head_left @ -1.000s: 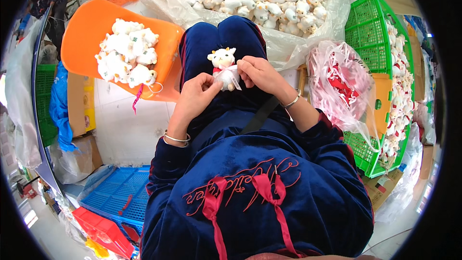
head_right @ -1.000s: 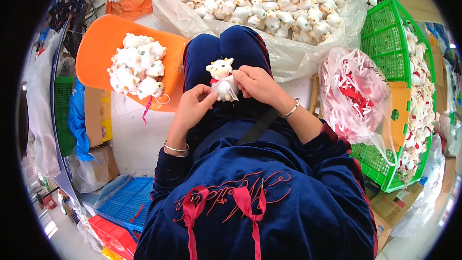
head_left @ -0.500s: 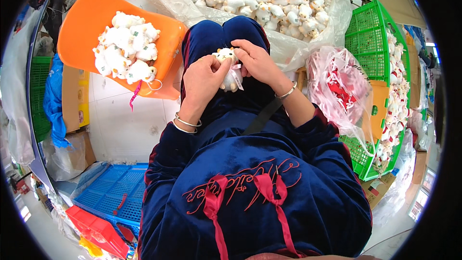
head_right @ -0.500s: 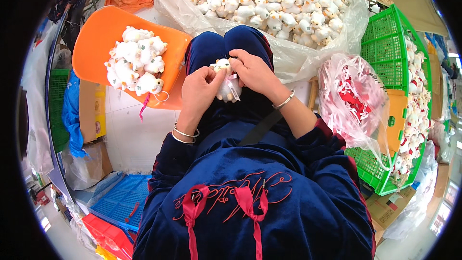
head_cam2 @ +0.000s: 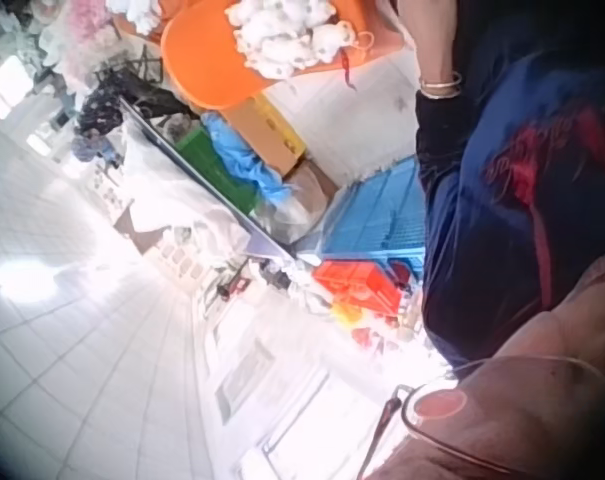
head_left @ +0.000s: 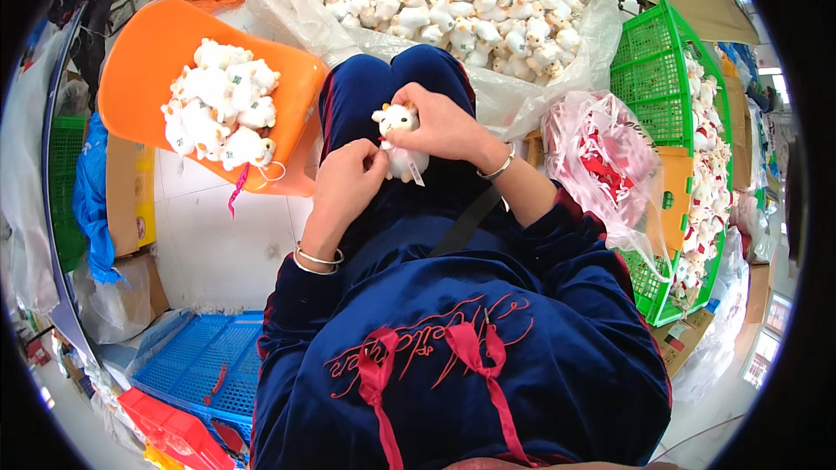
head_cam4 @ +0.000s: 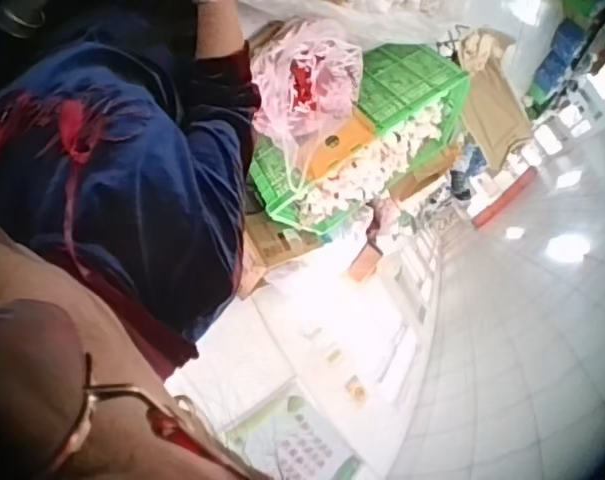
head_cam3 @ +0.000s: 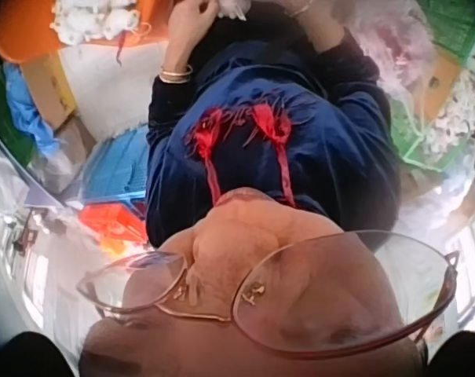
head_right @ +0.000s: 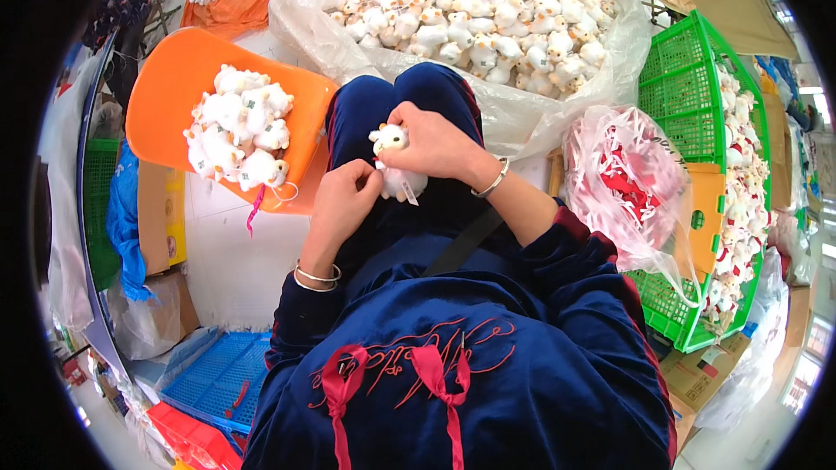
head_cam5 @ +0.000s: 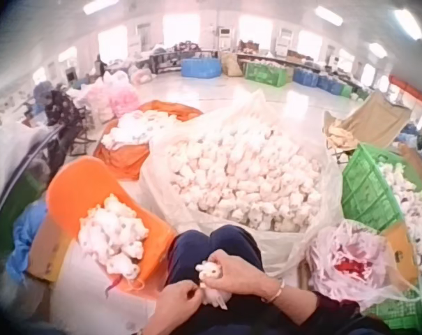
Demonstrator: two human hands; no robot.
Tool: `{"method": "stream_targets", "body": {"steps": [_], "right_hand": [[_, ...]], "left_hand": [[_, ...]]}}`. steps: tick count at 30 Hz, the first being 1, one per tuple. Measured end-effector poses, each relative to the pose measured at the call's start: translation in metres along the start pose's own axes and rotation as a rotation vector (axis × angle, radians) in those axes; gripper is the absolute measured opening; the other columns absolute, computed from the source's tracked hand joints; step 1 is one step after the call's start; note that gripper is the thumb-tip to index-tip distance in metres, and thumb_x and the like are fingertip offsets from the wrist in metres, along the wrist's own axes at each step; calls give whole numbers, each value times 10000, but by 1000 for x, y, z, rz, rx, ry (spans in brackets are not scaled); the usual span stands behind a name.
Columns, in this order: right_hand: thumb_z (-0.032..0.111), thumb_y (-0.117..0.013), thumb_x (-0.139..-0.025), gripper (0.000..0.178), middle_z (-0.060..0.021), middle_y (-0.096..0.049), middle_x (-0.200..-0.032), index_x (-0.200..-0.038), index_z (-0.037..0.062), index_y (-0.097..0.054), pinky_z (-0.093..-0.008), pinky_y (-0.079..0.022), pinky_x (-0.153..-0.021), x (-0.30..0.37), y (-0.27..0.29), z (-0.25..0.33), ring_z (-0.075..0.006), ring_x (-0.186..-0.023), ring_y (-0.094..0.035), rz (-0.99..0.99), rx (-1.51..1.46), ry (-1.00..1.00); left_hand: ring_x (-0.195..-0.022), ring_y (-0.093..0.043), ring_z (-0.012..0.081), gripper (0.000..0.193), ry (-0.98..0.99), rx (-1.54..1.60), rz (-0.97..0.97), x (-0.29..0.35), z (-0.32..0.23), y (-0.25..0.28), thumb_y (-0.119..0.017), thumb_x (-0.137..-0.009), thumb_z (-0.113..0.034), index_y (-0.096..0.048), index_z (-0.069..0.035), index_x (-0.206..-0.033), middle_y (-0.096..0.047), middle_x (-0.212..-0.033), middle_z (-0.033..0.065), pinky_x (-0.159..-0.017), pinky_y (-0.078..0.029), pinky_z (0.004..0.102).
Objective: The person ties a red ribbon around the neck of a small white plush toy. They adjust the ribbon and tie a bow, then place the finished toy on an orange tray.
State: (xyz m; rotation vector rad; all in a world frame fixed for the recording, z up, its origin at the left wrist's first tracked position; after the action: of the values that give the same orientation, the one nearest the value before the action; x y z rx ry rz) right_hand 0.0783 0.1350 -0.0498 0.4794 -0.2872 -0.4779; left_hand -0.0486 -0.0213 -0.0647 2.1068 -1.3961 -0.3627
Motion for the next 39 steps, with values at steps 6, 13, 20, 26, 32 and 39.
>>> {"method": "stream_targets", "body": {"steps": [6, 13, 20, 26, 32, 39], "right_hand": [[340, -694, -935, 460, -134, -734, -952, -1201, -24, -609, -263, -567, -647, -8, 135, -22, -192, -711, -710, -524, -496, -53], [287, -688, -944, 549, -59, -684, -1079, -1396, 6, -555, -311, -592, -712, 65, 199, -38, -147, -876, -677, -562, -639, -40], [380, -598, -1017, 337, -162, -702, -1134, -1077, 49, -605, -454, -633, -817, 242, 318, -102, -311, -984, -738, -1417, -1050, 396], [340, -667, -936, 320, -111, -740, -878, -946, 28, -739, -326, -565, -662, 276, 257, -200, -152, -770, -707, -1084, -96, -469], [441, -674, -900, 448, -153, -716, -803, -929, -3, -733, -410, -537, -719, 302, 197, -295, -256, -777, -695, -560, 475, -756], [211, -697, -887, 247, -201, -742, -926, -1033, 15, -729, -458, -541, -805, 359, 151, -409, -335, -849, -708, -783, 432, -734]], "left_hand": [[-687, -602, 88, 157, 28, 160, 3, 3, 12, 20, -691, -964, -132, -707, 20, -931, -664, -742, 31, -651, -496, 274], [-699, -570, 79, 144, 25, 212, -21, -5, 50, 16, -687, -982, -146, -715, -6, -961, -635, -763, 5, -636, -468, 255], [-894, -609, 142, 199, 12, 131, -334, -21, 133, 64, -636, -1034, -164, -662, 20, -1106, -664, -974, 74, -793, -493, 283], [-1248, -553, 399, 413, -113, -416, -553, -41, 168, 88, -699, -942, -164, -596, 72, -1264, -605, -1351, 243, -1094, -416, 473], [-1092, -590, 463, 437, -197, -473, -467, -26, 197, 71, -641, -825, -89, -602, 50, -1238, -645, -1145, 268, -994, -449, 523], [-1373, -435, 483, 654, -57, -555, -670, -27, 182, 60, -764, -783, -175, -521, 7, -1362, -529, -1373, 274, -1202, -308, 574]]}}
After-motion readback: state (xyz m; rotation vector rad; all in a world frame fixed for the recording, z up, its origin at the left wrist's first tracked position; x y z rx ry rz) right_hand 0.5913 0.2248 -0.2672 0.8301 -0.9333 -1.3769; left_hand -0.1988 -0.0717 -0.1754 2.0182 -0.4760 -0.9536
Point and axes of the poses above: each hand's wrist, its own x-axis away from the middle knuckle, its own y-axis out of the back of the hand, z = x × y, the point moved 2 cm from there along -x, towards the middle knuckle
